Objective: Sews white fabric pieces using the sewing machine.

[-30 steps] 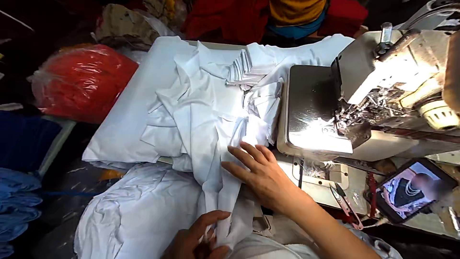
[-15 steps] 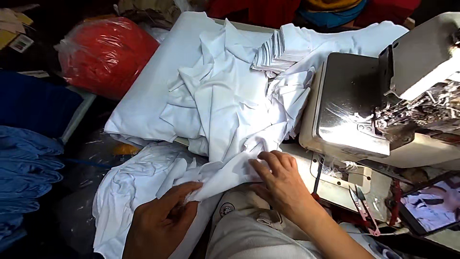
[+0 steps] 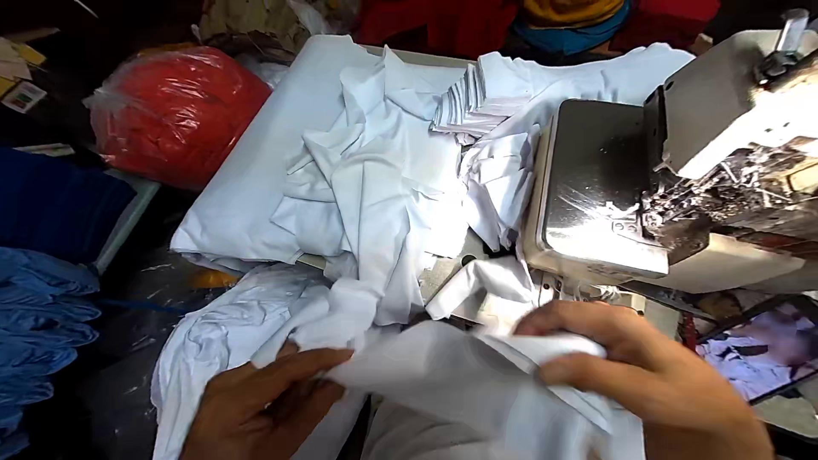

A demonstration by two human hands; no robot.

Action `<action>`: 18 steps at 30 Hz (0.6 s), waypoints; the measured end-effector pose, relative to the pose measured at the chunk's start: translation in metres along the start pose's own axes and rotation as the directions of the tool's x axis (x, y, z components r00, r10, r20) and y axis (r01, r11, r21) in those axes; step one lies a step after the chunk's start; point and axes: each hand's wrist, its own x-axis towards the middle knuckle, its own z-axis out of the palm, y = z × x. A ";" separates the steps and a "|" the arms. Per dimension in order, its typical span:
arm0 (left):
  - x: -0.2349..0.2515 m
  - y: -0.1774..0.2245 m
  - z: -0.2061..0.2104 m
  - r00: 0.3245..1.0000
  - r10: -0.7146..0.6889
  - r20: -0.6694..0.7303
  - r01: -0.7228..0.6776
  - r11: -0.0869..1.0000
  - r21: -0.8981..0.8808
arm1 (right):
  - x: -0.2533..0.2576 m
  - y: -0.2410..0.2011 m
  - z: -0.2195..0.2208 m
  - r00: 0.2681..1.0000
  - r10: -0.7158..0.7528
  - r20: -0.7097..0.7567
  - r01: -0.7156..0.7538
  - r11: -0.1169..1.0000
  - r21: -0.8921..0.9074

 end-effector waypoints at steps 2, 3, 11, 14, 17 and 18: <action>0.005 0.001 -0.009 0.993 -0.053 0.109 0.066 0.990 -0.126 | -0.005 -0.009 -0.006 1.000 -0.012 0.020 0.007 0.965 0.261; 0.008 -0.010 -0.003 0.988 -0.064 0.142 0.078 0.992 -0.096 | -0.004 -0.003 -0.006 0.997 0.055 -0.052 -0.040 0.966 0.256; 0.041 -0.073 0.035 0.747 -0.085 0.659 0.359 0.887 -0.292 | -0.017 0.045 0.003 0.926 0.331 -0.180 -0.319 0.943 0.093; 0.036 -0.066 0.024 0.803 -0.070 0.592 0.265 0.932 -0.249 | -0.017 0.046 0.002 0.952 0.247 -0.182 -0.274 0.952 -0.137; 0.025 0.015 0.021 0.937 -0.096 0.336 0.081 0.995 0.058 | -0.014 0.036 0.002 0.948 -0.039 -0.316 -0.090 0.919 -0.383; 0.016 0.014 0.021 0.941 0.095 0.325 -0.107 0.994 0.021 | -0.014 0.028 -0.001 0.936 -0.111 -0.335 -0.012 0.939 -0.343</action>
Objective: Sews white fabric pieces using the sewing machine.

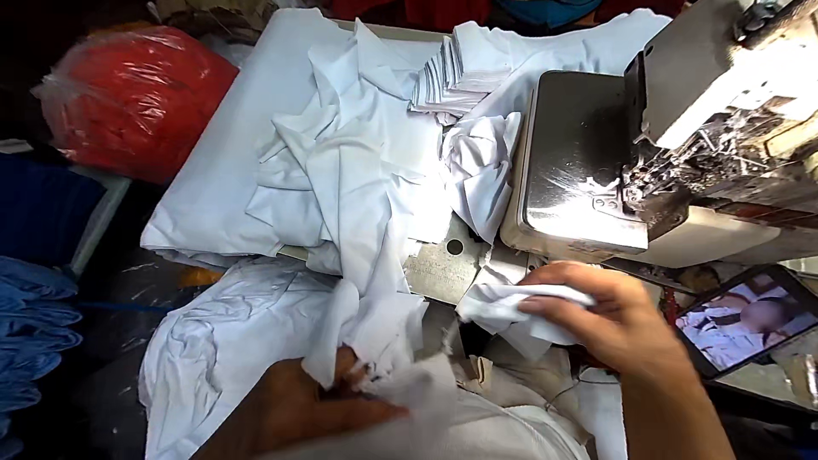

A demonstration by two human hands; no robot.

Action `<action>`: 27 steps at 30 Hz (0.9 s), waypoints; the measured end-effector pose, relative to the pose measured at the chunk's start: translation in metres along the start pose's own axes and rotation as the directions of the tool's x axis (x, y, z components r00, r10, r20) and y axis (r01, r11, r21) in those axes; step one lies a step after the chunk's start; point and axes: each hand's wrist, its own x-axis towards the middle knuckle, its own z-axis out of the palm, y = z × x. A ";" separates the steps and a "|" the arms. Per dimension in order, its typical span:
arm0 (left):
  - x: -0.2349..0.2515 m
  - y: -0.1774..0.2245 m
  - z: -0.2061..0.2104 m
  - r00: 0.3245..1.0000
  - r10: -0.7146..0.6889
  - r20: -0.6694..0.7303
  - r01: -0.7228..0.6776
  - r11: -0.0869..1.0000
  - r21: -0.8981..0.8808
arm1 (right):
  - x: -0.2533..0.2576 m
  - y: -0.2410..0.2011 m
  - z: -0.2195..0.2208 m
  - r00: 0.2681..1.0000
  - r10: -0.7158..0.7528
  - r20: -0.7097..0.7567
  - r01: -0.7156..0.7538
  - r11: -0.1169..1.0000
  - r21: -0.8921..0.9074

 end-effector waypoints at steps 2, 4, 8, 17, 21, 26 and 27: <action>-0.001 -0.007 0.006 0.975 0.223 0.025 -0.224 0.959 0.173 | 0.003 -0.006 -0.007 0.997 -0.051 -0.062 0.058 0.991 0.117; 0.002 -0.019 0.015 0.979 0.205 0.019 -0.201 0.934 0.296 | 0.002 -0.002 -0.005 0.992 -0.035 -0.117 0.047 0.994 0.103; 0.011 -0.030 0.019 0.997 -0.078 0.006 0.077 0.961 -0.265 | -0.005 -0.003 -0.002 0.994 0.024 -0.106 -0.014 0.995 0.095; 0.022 -0.010 0.037 0.944 -0.212 0.251 0.289 0.173 -0.942 | 0.001 -0.032 -0.020 0.982 -0.063 -0.178 0.070 0.997 0.034; 0.040 -0.002 0.072 0.950 -0.293 0.107 0.032 -0.250 -0.968 | -0.006 -0.029 -0.013 1.000 -0.025 -0.012 0.027 0.992 0.124; 0.056 0.012 0.117 0.959 -0.206 -0.193 -0.086 0.439 -0.894 | -0.021 -0.040 0.007 0.984 -0.074 0.164 0.022 0.954 0.297; 0.059 0.011 0.122 0.969 -0.114 -0.219 -0.110 0.594 -0.797 | -0.022 -0.043 0.009 0.982 -0.081 0.170 0.026 0.952 0.305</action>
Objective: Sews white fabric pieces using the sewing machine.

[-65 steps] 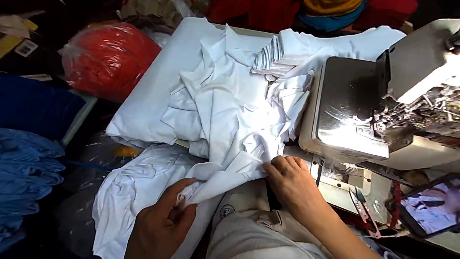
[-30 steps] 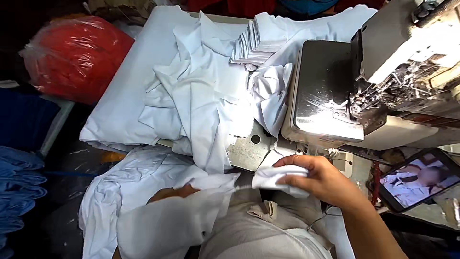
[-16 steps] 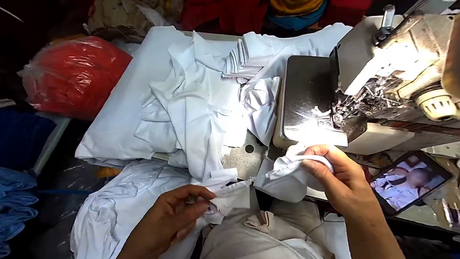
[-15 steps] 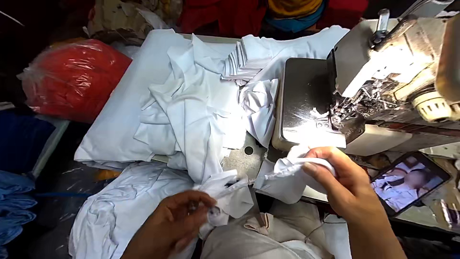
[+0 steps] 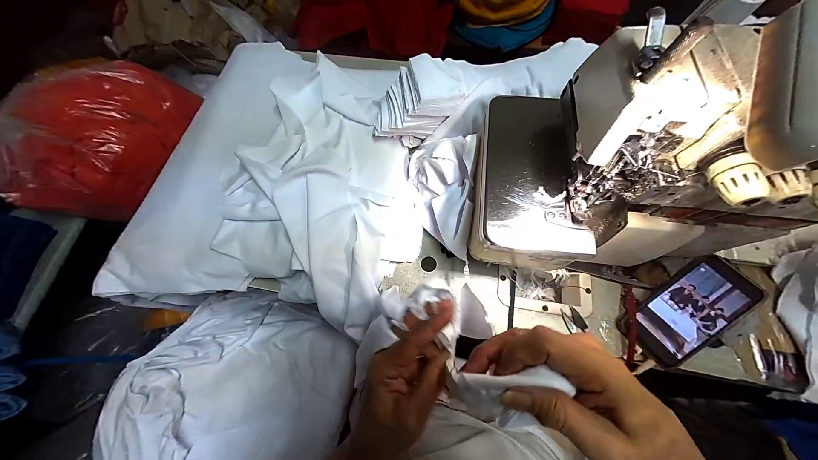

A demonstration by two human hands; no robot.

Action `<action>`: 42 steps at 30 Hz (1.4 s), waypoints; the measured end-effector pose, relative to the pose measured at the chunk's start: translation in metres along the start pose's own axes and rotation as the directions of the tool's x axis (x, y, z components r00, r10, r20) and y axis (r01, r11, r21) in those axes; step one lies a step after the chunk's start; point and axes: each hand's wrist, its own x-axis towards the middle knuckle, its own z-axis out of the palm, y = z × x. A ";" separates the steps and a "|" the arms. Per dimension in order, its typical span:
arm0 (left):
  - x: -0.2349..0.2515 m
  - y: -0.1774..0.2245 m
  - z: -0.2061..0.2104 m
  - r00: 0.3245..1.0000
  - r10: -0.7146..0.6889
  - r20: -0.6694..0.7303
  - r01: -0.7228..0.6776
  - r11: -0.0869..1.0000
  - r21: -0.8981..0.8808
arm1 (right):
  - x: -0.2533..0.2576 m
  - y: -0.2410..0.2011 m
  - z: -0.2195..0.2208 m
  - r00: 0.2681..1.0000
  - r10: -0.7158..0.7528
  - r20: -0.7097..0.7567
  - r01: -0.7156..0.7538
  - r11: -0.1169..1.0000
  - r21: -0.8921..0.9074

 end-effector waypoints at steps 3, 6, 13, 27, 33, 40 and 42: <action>0.006 0.000 0.002 0.970 0.094 0.223 -0.139 0.970 0.198 | -0.004 -0.008 -0.001 0.999 -0.008 -0.035 0.007 1.000 -0.026; 0.009 0.002 -0.005 0.932 0.050 0.358 -0.094 0.990 0.106 | -0.006 -0.009 -0.012 0.987 -0.025 -0.157 0.002 0.989 -0.148; 0.014 0.030 -0.034 0.931 -0.203 0.303 0.208 0.978 0.016 | 0.001 0.032 -0.020 0.950 -0.125 -0.286 -0.049 0.845 -0.532; 0.121 0.169 -0.078 0.860 -0.341 0.379 -0.124 0.582 0.804 | 0.067 0.007 -0.007 0.828 -0.451 -0.334 0.142 0.743 -0.653; 0.094 0.040 -0.076 0.841 -0.479 0.251 0.085 0.576 0.813 | 0.037 0.052 -0.014 0.887 -0.352 -0.299 0.001 0.649 -0.760; 0.065 0.021 -0.080 0.799 -0.582 0.151 0.301 0.603 0.739 | -0.046 0.052 -0.032 0.838 -0.104 -0.536 -0.428 0.484 -0.763; 0.064 0.026 -0.081 0.792 -0.593 0.147 0.312 0.600 0.737 | -0.071 0.061 -0.032 0.795 0.044 -0.605 -0.580 0.345 -0.738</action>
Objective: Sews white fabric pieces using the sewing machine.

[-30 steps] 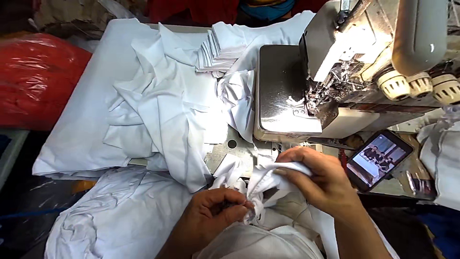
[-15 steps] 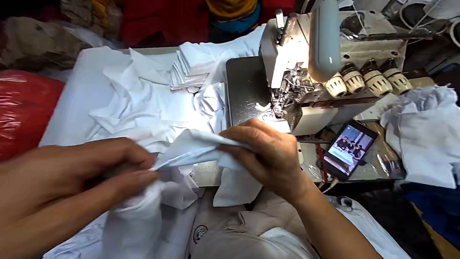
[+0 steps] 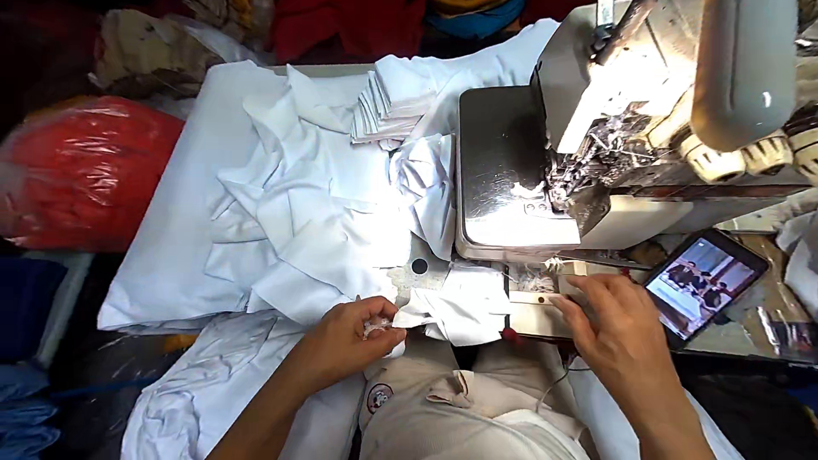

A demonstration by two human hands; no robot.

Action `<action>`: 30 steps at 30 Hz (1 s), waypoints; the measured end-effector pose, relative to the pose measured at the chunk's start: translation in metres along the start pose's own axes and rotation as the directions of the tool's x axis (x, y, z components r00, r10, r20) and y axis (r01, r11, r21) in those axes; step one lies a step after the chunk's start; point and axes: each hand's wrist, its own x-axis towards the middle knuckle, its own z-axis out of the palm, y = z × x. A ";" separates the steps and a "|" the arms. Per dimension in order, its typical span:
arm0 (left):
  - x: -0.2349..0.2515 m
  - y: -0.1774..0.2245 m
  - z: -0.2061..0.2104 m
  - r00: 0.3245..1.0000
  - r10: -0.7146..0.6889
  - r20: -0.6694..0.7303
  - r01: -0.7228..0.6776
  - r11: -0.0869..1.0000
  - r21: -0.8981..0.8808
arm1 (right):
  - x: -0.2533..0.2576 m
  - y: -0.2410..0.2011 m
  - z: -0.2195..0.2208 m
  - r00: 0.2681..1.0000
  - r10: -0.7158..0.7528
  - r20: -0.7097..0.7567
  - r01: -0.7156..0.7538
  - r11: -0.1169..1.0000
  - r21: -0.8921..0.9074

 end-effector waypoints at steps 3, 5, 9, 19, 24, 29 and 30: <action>0.001 0.003 0.005 0.988 0.112 -0.103 -0.094 0.982 0.163 | -0.019 0.011 0.013 0.992 0.116 0.046 -0.113 0.991 -0.072; 0.002 0.004 0.008 0.957 0.213 -0.198 -0.155 0.949 0.274 | -0.024 0.011 0.019 0.991 0.132 0.034 -0.129 0.989 -0.073; -0.001 0.009 -0.002 0.933 0.271 -0.235 -0.199 0.936 0.290 | -0.024 0.012 0.017 0.990 0.134 0.042 -0.132 0.990 -0.044; -0.005 0.016 -0.005 0.929 0.261 -0.261 -0.212 0.956 0.203 | -0.015 -0.050 0.007 0.987 0.085 0.138 -0.159 0.673 0.722; -0.007 0.019 -0.001 0.828 0.445 -0.341 -0.326 0.877 0.354 | -0.009 -0.066 0.039 0.965 -0.002 0.262 -0.091 0.935 0.343; -0.003 0.035 -0.025 0.686 0.644 -0.338 -0.332 0.692 0.641 | 0.032 -0.073 0.018 0.983 -0.174 -0.056 0.182 0.912 0.366; -0.003 0.042 -0.033 0.642 0.671 -0.370 -0.332 0.679 0.655 | 0.046 -0.078 0.000 0.968 -0.174 -0.180 0.230 0.901 0.369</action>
